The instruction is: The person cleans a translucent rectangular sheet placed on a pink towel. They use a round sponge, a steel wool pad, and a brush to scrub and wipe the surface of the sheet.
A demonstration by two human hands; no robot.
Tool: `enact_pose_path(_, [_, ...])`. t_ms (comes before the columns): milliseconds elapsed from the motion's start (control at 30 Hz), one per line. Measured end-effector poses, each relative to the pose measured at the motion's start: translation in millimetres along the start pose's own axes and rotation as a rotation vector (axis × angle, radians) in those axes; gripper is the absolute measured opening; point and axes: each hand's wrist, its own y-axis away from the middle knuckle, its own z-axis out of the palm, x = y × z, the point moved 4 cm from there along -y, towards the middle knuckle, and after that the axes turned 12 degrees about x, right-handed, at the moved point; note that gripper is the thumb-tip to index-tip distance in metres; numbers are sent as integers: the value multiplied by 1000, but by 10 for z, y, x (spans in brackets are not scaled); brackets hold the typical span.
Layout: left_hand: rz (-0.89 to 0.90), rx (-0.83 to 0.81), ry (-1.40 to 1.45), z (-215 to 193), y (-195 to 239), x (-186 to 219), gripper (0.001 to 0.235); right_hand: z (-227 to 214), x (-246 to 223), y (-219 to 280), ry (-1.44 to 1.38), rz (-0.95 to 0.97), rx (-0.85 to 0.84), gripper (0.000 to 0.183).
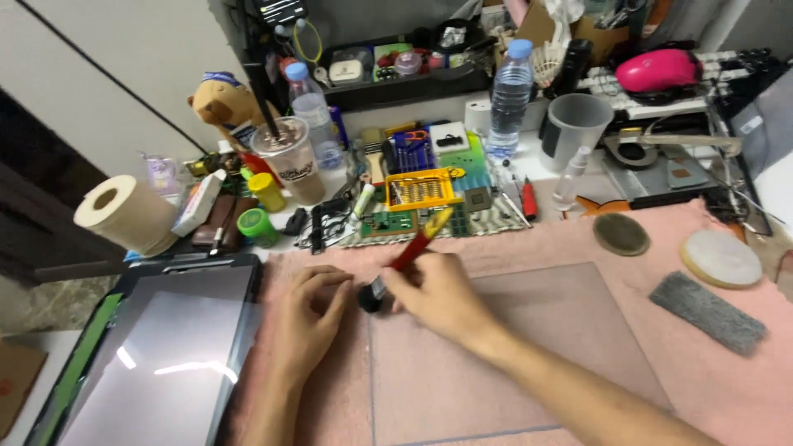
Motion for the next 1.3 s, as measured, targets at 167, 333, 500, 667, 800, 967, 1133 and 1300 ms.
enact_pose_path(167, [137,70,27,68,30,-69,15,-384,335,-47,94,-137,145,19])
enact_pose_path(333, [142,60,47,105,52,-97,18,-1737,809,157,291,23,347,20])
enact_pose_path(500, [147,1,-12,110,60,64,17,-2748,936,390,501,112,571,24])
enact_pose_path(667, [465,-121,58,226,65,65,23,-2335,687,432,171,-53,600,21])
enact_pose_path(800, [389,-225,-84,227,104,-89,42,-1134,275,386,101,28,365,23])
enact_pose_path(967, [554,-178,-49,307,85,-211,38,42,247,305,-25,-118,97,26])
enact_pose_path(1133, [599,-123,-94,326,73,-259,40,-599,553,325,121,-128,233,16])
enact_pose_path(1300, [457,-187,-216,325,105,-266,36,-2030,762,559,445,159,375,27])
